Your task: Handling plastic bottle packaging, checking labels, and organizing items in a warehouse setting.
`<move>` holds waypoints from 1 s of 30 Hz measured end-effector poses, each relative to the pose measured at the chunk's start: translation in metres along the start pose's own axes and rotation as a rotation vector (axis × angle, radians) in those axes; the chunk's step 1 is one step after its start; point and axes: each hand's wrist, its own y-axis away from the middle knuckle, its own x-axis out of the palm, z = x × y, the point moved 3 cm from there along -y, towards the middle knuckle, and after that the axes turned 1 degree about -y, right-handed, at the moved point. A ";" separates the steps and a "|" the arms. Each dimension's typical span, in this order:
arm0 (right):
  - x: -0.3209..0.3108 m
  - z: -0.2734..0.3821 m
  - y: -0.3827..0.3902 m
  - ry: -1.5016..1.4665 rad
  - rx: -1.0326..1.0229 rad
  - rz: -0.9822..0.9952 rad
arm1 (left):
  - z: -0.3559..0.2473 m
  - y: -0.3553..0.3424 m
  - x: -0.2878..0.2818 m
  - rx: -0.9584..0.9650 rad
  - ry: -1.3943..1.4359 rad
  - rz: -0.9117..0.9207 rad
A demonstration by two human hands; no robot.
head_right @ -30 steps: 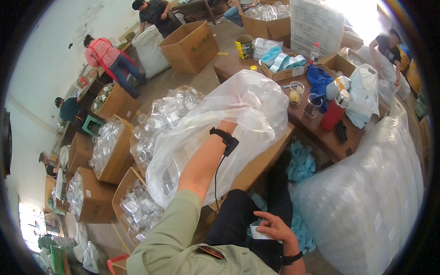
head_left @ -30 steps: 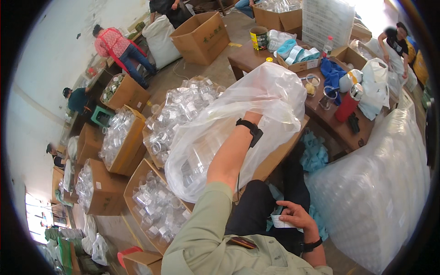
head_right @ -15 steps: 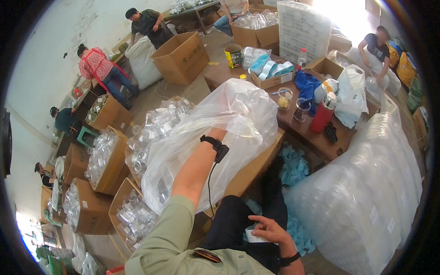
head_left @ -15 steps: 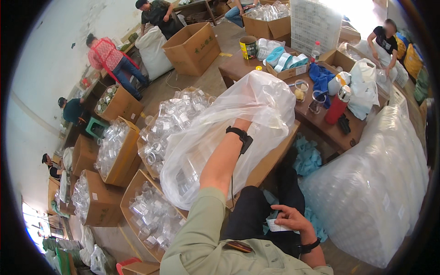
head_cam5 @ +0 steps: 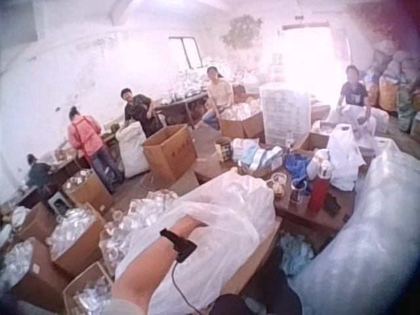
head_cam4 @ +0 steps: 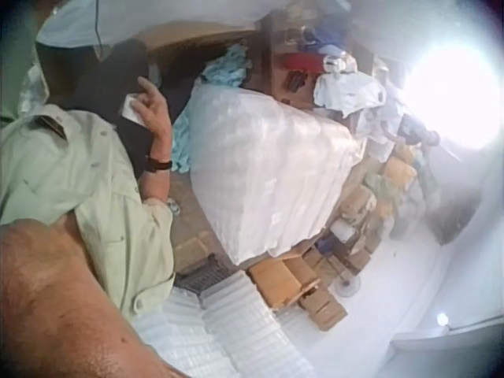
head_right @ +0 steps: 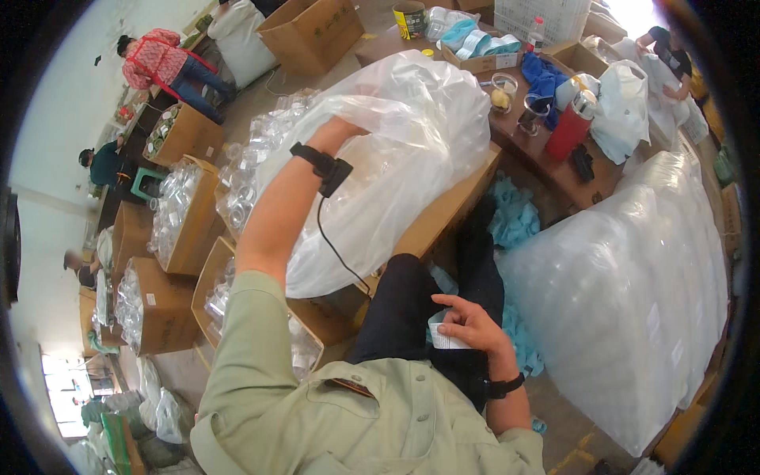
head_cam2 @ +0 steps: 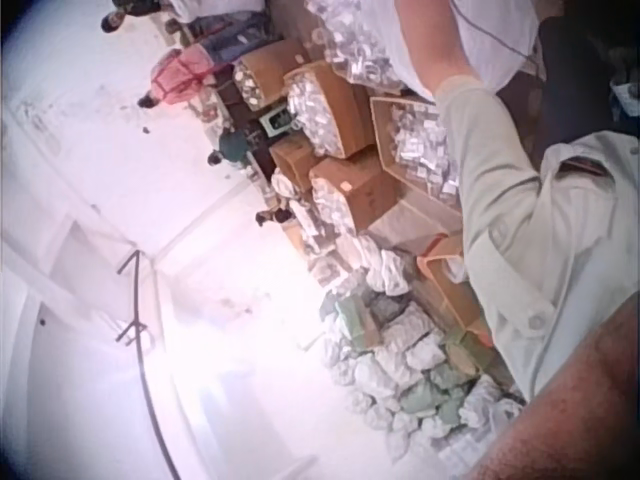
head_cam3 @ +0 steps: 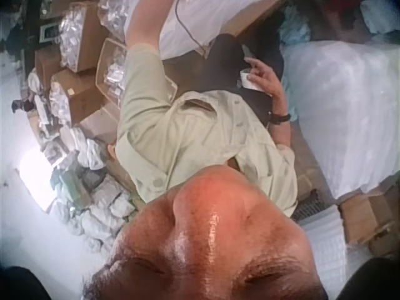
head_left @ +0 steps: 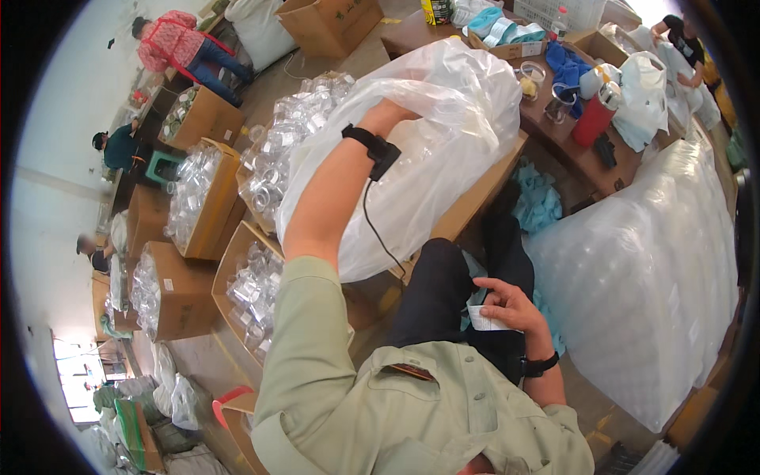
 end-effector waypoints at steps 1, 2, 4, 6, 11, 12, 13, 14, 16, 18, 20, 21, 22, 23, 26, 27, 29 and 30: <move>0.004 0.000 0.002 -0.011 0.017 0.001 | -0.006 0.006 -0.006 0.153 -0.025 -0.093; 0.008 0.000 0.004 -0.021 0.033 0.004 | -0.007 0.018 -0.007 0.147 -0.027 -0.094; 0.014 0.000 0.006 0.010 0.021 0.003 | -0.011 0.042 -0.014 0.000 -0.153 -0.175; 0.020 -0.001 0.008 0.039 0.014 0.011 | -0.009 0.062 -0.027 -0.121 -0.096 -0.071; 0.026 -0.006 0.011 -0.038 -0.037 0.021 | -0.003 0.106 -0.056 -0.208 -0.016 0.011; 0.027 -0.004 0.012 -0.039 -0.032 0.029 | -0.005 0.116 -0.061 -0.218 -0.016 0.012; 0.027 -0.003 0.015 -0.029 -0.019 0.010 | -0.011 0.127 -0.067 -0.209 -0.015 0.039; 0.027 -0.003 0.017 -0.020 -0.006 -0.010 | -0.018 0.140 -0.071 -0.199 -0.013 0.066; 0.031 0.000 0.016 0.000 -0.022 0.014 | -0.015 0.179 -0.083 -0.211 -0.007 0.091; 0.033 -0.004 0.015 -0.014 -0.006 0.001 | -0.017 0.219 -0.089 -0.213 0.005 0.120; 0.036 -0.003 0.011 0.012 -0.009 0.014 | -0.024 0.267 -0.093 -0.268 0.277 0.105; 0.039 -0.003 0.008 0.039 -0.010 0.023 | -0.026 0.291 -0.094 -0.275 0.274 0.102; 0.041 -0.003 0.006 0.037 -0.007 0.024 | -0.022 0.314 -0.088 -0.389 0.430 0.078; 0.041 0.000 0.011 0.040 -0.009 0.025 | -0.024 0.326 -0.086 -0.488 0.576 0.058; 0.049 0.002 0.005 0.093 0.019 0.050 | 0.004 0.382 -0.060 -0.456 0.570 -0.234; 0.050 0.002 0.003 0.133 0.039 0.056 | 0.010 0.394 -0.053 -0.463 0.538 -0.283; 0.057 0.009 -0.001 0.157 0.050 0.080 | 0.018 0.413 -0.042 -0.447 0.401 -0.321; 0.059 0.012 -0.001 0.176 0.059 0.099 | 0.019 0.417 -0.041 -0.427 0.262 -0.351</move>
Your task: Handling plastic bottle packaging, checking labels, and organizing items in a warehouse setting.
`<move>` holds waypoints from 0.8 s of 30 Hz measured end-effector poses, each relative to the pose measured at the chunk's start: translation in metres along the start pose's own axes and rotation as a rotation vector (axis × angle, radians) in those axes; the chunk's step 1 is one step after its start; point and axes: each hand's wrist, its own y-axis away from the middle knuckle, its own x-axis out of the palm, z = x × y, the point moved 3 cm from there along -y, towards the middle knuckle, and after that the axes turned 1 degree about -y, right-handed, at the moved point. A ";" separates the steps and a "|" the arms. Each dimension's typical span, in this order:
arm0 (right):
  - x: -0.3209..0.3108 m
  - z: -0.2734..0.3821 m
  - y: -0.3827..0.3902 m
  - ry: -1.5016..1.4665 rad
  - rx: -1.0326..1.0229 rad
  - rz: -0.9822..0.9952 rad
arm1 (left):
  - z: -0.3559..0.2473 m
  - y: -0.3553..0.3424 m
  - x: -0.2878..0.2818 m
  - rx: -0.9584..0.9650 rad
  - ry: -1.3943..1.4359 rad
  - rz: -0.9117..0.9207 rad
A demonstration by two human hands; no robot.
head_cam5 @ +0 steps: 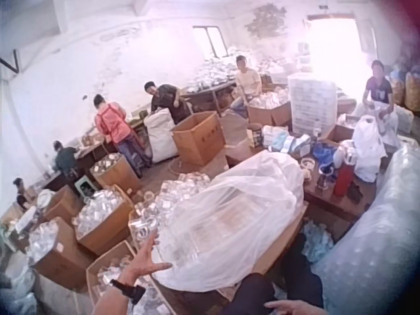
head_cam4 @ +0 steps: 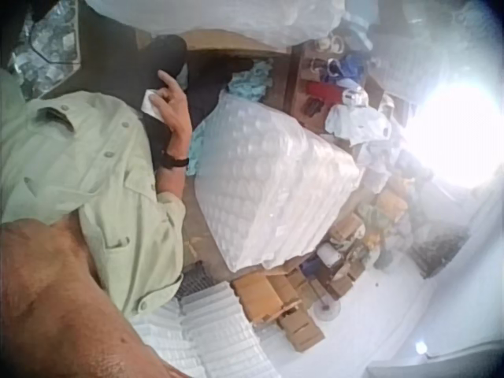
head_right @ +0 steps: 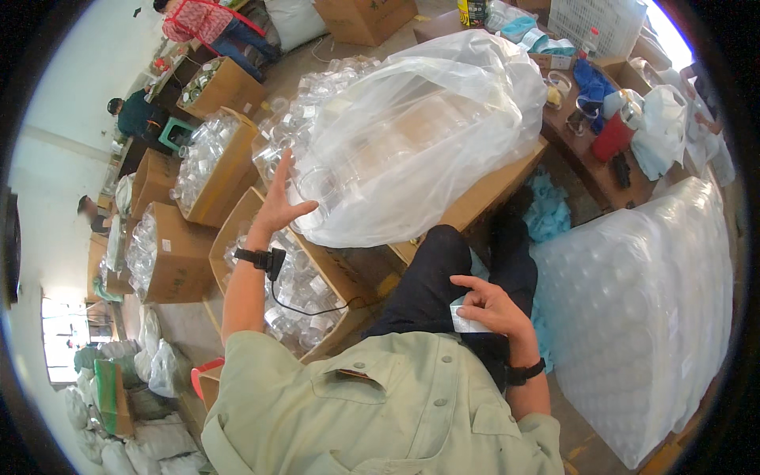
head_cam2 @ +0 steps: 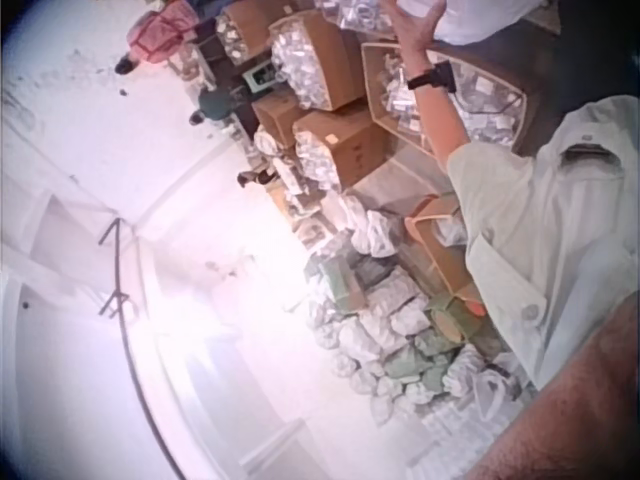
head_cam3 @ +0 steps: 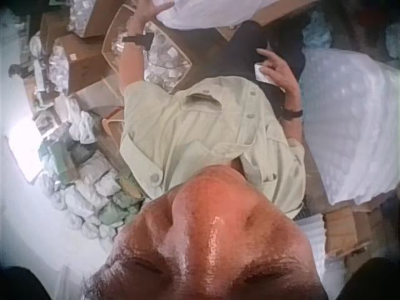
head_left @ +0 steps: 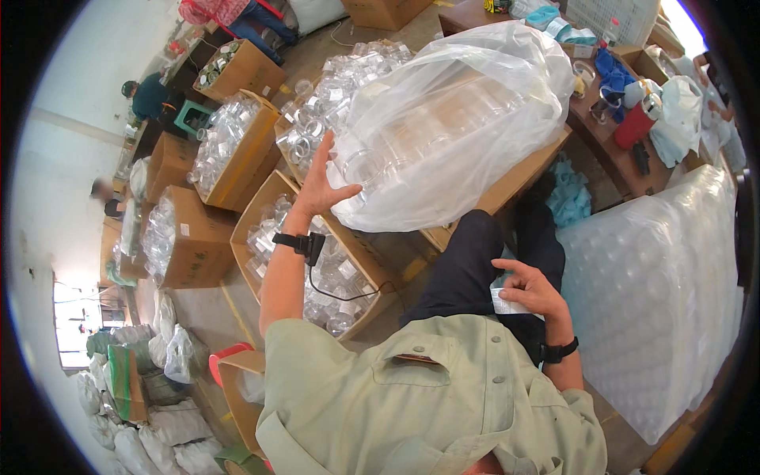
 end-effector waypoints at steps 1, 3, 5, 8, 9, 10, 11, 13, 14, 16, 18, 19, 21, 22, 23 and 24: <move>0.000 0.001 0.000 0.004 0.002 -0.002 | 0.004 0.002 0.001 0.001 0.004 -0.002; 0.002 0.001 -0.001 0.020 -0.009 0.009 | 0.009 0.004 0.002 0.036 -0.095 0.009; 0.004 0.001 -0.001 0.007 -0.019 0.006 | 0.012 0.002 0.003 0.044 -0.134 0.030; 0.007 -0.006 0.000 -0.013 -0.042 0.000 | 0.015 -0.001 0.007 0.027 -0.212 0.075; 0.008 -0.008 0.000 -0.017 -0.056 0.003 | 0.017 -0.001 0.008 -0.002 -0.254 0.094; 0.008 -0.009 0.001 -0.017 -0.056 0.001 | 0.020 -0.001 0.008 0.000 -0.253 0.094; 0.008 -0.010 0.002 -0.018 -0.057 0.008 | 0.023 -0.001 0.008 0.021 -0.228 0.089; 0.008 -0.009 0.003 -0.019 -0.059 0.016 | 0.030 -0.001 0.009 0.042 -0.205 0.083; 0.009 -0.008 0.003 -0.010 -0.060 0.014 | 0.034 -0.001 0.010 0.033 -0.188 0.092; 0.009 -0.004 0.002 -0.004 -0.062 0.005 | 0.038 -0.003 0.014 0.030 -0.172 0.106; 0.008 -0.001 0.001 0.064 -0.061 0.009 | 0.040 -0.003 0.021 -0.034 -0.019 0.104; 0.009 0.001 0.001 0.060 -0.063 0.001 | 0.039 -0.007 0.024 -0.027 -0.018 0.111; 0.012 0.006 -0.001 0.083 -0.051 -0.007 | 0.039 -0.014 0.027 -0.058 0.030 0.141; 0.011 0.005 -0.001 0.083 -0.056 -0.011 | 0.041 -0.015 0.029 -0.052 0.028 0.141; 0.012 0.003 0.001 0.097 -0.056 0.004 | 0.042 -0.016 0.033 0.011 0.024 0.102; 0.011 0.003 -0.003 0.117 -0.066 0.024 | 0.046 -0.019 0.031 0.077 0.013 0.053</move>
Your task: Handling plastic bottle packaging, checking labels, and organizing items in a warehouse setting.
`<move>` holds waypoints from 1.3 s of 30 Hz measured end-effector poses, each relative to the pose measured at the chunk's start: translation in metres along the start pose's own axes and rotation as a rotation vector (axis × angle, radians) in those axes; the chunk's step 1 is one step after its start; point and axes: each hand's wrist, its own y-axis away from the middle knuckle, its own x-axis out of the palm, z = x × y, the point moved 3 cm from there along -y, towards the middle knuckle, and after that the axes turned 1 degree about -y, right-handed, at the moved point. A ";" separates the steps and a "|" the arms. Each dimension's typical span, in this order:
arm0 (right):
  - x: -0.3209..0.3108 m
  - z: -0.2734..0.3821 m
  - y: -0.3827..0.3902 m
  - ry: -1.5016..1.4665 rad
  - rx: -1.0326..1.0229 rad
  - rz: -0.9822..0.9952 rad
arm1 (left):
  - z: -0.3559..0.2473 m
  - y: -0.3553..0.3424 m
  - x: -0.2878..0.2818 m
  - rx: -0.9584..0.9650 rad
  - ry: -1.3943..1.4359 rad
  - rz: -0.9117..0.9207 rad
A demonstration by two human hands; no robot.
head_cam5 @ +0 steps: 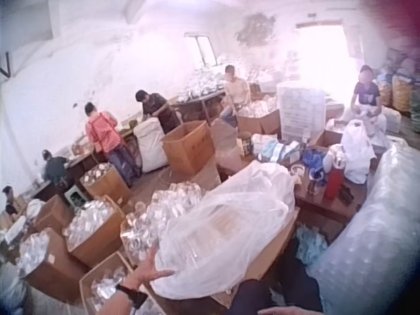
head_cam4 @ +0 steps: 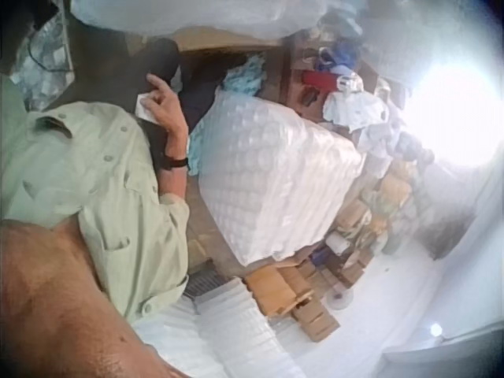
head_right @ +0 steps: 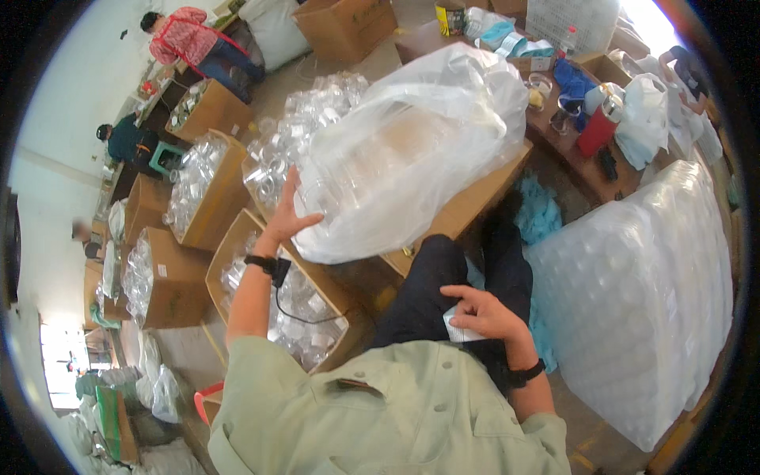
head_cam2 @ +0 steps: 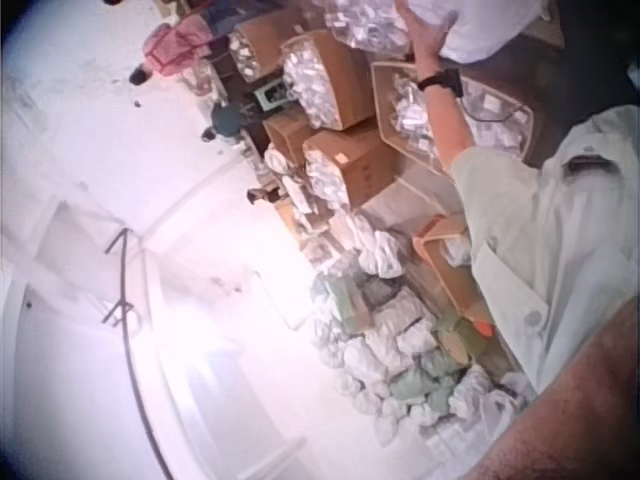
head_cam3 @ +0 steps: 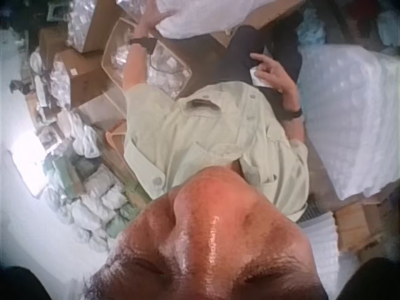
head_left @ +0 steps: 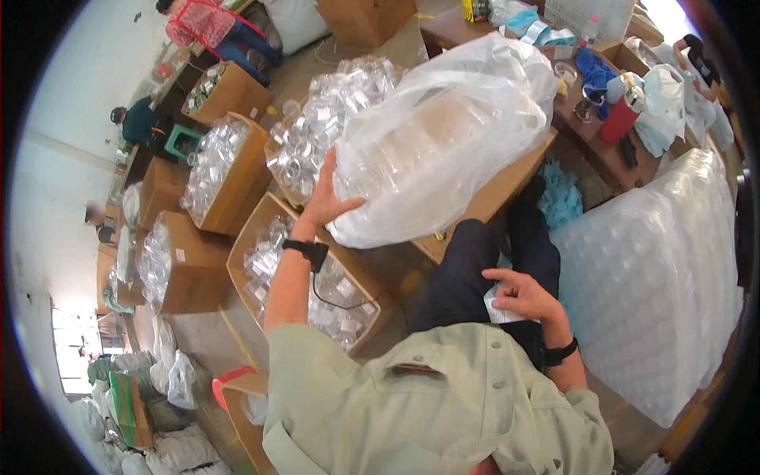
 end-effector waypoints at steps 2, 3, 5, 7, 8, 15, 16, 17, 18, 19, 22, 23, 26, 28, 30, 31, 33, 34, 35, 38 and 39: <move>0.001 0.002 -0.001 -0.006 0.001 -0.006 | 0.006 -0.001 0.005 0.025 -0.016 -0.023; 0.001 0.001 -0.001 -0.014 0.013 -0.003 | 0.006 -0.004 0.007 0.036 -0.028 -0.044; 0.000 -0.001 0.002 -0.047 0.044 -0.021 | -0.008 -0.017 0.010 0.035 -0.001 -0.030; -0.001 -0.001 0.003 -0.083 0.055 -0.014 | -0.023 -0.019 0.006 0.031 -0.059 0.003; -0.001 -0.001 0.004 -0.062 0.052 -0.023 | -0.022 -0.019 0.009 0.034 -0.057 0.003; 0.002 0.001 -0.004 -0.032 0.011 0.023 | -0.021 -0.006 0.018 -0.078 -0.248 0.066; 0.000 0.002 -0.005 -0.031 0.011 0.019 | -0.024 -0.009 0.017 -0.071 -0.216 0.061; -0.003 0.002 -0.006 -0.009 0.003 0.010 | -0.027 -0.013 0.017 -0.067 -0.214 0.062; -0.003 0.001 -0.004 0.011 0.000 0.003 | -0.034 -0.016 0.016 -0.028 -0.246 0.055; -0.003 0.000 -0.003 0.010 0.003 0.001 | -0.042 -0.018 0.017 0.012 -0.278 0.049; -0.001 -0.002 -0.001 -0.036 0.027 0.006 | -0.050 -0.015 0.032 -0.050 -0.407 0.239; -0.002 0.000 -0.002 -0.035 0.009 -0.003 | -0.048 -0.015 0.036 -0.049 -0.405 0.241; -0.001 0.000 0.000 -0.041 -0.017 -0.005 | -0.039 -0.013 0.041 0.025 -0.423 0.118; -0.002 0.000 0.001 -0.048 -0.024 -0.005 | -0.041 -0.017 0.040 0.067 -0.356 0.092; -0.002 0.003 0.003 -0.025 -0.026 -0.002 | -0.048 -0.022 0.043 0.091 -0.424 0.086; -0.002 0.003 0.003 -0.022 -0.024 -0.004 | -0.056 -0.027 0.044 0.114 -0.493 0.079; -0.002 0.002 0.005 -0.048 0.002 -0.029 | -0.075 -0.040 0.050 0.169 -0.346 0.039; -0.002 0.001 0.004 -0.038 0.004 -0.025 | -0.084 -0.046 0.054 0.216 -0.207 -0.006; -0.001 -0.001 0.002 -0.044 -0.006 -0.017 | -0.091 -0.055 0.061 0.212 -0.203 -0.016; 0.000 0.009 0.001 -0.032 -0.006 -0.006 | -0.109 -0.068 0.084 0.309 -0.342 -0.079; 0.000 0.012 0.001 -0.026 0.000 -0.010 | -0.109 -0.067 0.091 0.277 -0.451 -0.059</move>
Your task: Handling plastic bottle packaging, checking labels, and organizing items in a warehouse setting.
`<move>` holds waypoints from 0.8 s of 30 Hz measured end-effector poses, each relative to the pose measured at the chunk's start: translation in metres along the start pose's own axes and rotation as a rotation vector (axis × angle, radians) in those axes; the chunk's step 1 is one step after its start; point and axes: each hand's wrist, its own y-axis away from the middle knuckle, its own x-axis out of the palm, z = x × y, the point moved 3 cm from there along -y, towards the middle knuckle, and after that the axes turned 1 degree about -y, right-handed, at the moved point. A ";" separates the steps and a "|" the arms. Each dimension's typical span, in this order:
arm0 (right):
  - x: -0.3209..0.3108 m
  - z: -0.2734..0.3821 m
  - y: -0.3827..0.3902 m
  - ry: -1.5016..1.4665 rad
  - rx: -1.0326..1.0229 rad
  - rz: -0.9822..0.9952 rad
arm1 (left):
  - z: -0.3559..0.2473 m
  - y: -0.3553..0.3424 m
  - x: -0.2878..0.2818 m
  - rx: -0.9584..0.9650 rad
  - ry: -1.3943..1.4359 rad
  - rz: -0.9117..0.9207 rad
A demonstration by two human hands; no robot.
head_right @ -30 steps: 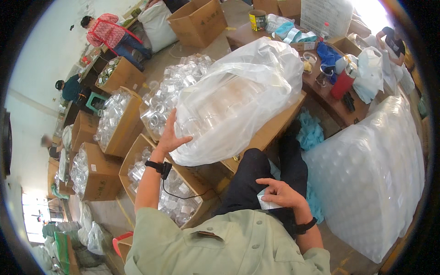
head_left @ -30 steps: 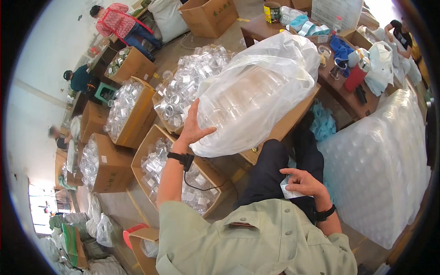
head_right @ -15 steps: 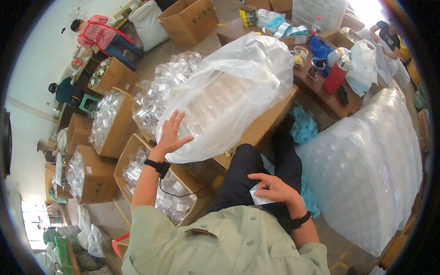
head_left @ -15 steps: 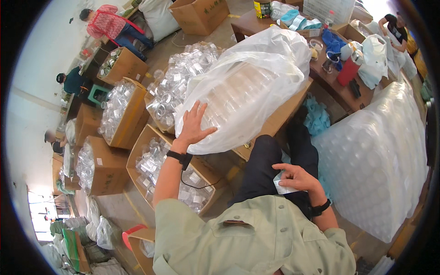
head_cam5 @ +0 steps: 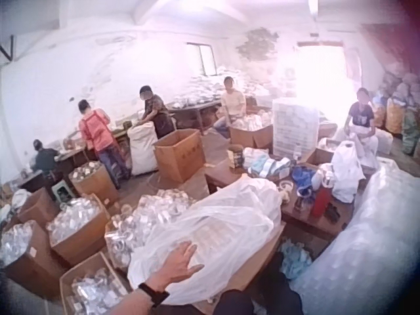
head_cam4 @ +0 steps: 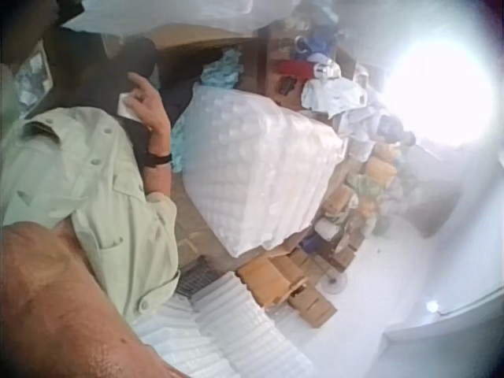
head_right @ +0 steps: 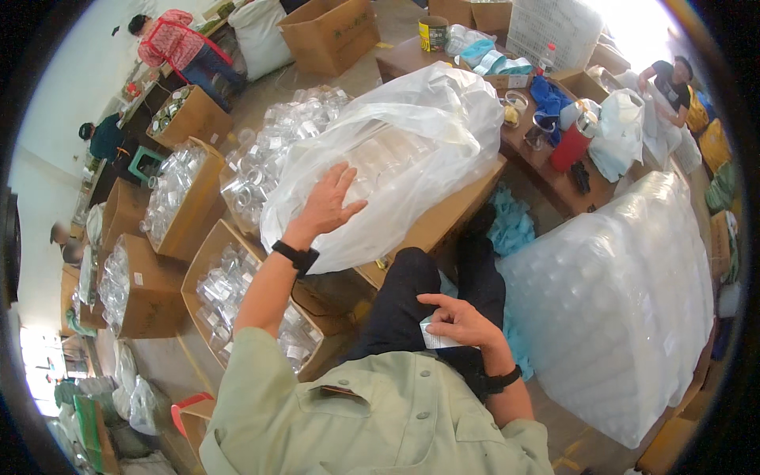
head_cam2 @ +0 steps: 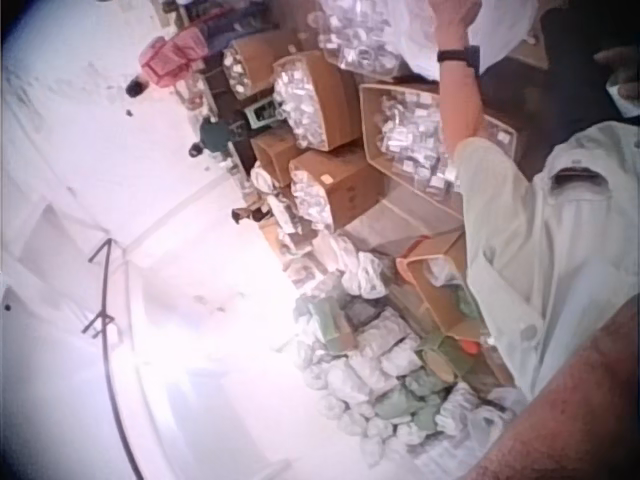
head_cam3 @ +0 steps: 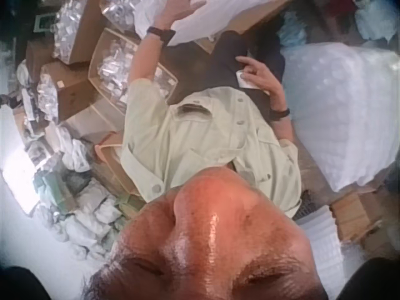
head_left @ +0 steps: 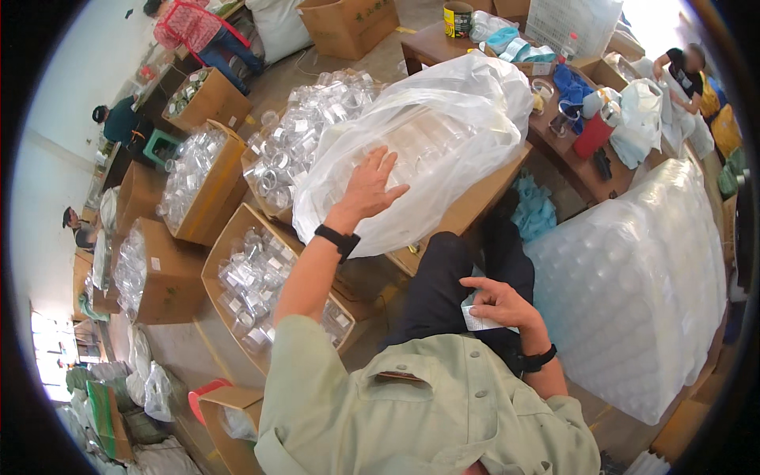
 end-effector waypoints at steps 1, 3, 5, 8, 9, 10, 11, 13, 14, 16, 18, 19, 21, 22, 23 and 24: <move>-0.002 -0.001 0.001 0.006 0.003 0.005 | -0.009 -0.003 0.002 -0.016 -0.103 0.043; -0.012 -0.008 0.007 -0.097 -0.018 -0.077 | -0.037 -0.003 -0.009 -0.077 -0.009 -0.053; -0.019 0.001 0.009 -0.077 -0.030 -0.110 | -0.073 0.016 -0.009 -0.174 0.304 -0.184; -0.034 0.004 0.004 -0.055 -0.070 -0.142 | -0.146 0.059 0.029 -0.447 1.189 0.187; -0.035 0.010 -0.001 -0.054 -0.063 -0.135 | -0.167 0.075 0.044 -0.349 1.361 0.237; -0.037 0.016 -0.004 -0.029 -0.083 -0.156 | -0.181 0.091 0.061 -0.329 1.503 0.278; -0.045 0.019 -0.002 -0.021 -0.109 -0.199 | -0.198 0.095 0.068 -0.379 1.596 0.315; -0.047 0.029 -0.008 0.036 -0.154 -0.168 | -0.200 0.110 0.085 -0.401 1.602 0.374; -0.049 0.025 -0.010 0.066 -0.174 -0.177 | -0.205 0.110 0.081 -0.483 1.734 0.389; -0.047 0.027 -0.015 0.057 -0.175 -0.117 | -0.197 0.108 0.066 -0.506 1.661 0.441; -0.044 0.034 -0.015 0.049 -0.162 -0.119 | -0.178 0.106 0.058 -0.435 1.650 0.381; -0.048 0.031 -0.010 0.032 -0.142 -0.135 | -0.174 0.100 0.053 -0.451 1.658 0.422; -0.056 0.024 0.004 -0.029 -0.120 -0.178 | -0.163 0.088 0.043 -0.433 1.578 0.477; -0.057 0.021 0.007 -0.085 -0.118 -0.194 | -0.156 0.086 0.042 -0.431 1.566 0.493; -0.059 0.018 0.012 -0.088 -0.112 -0.198 | -0.153 0.084 0.042 -0.430 1.554 0.506; -0.063 0.013 0.017 -0.103 -0.108 -0.208 | -0.153 0.081 0.043 -0.429 1.557 0.512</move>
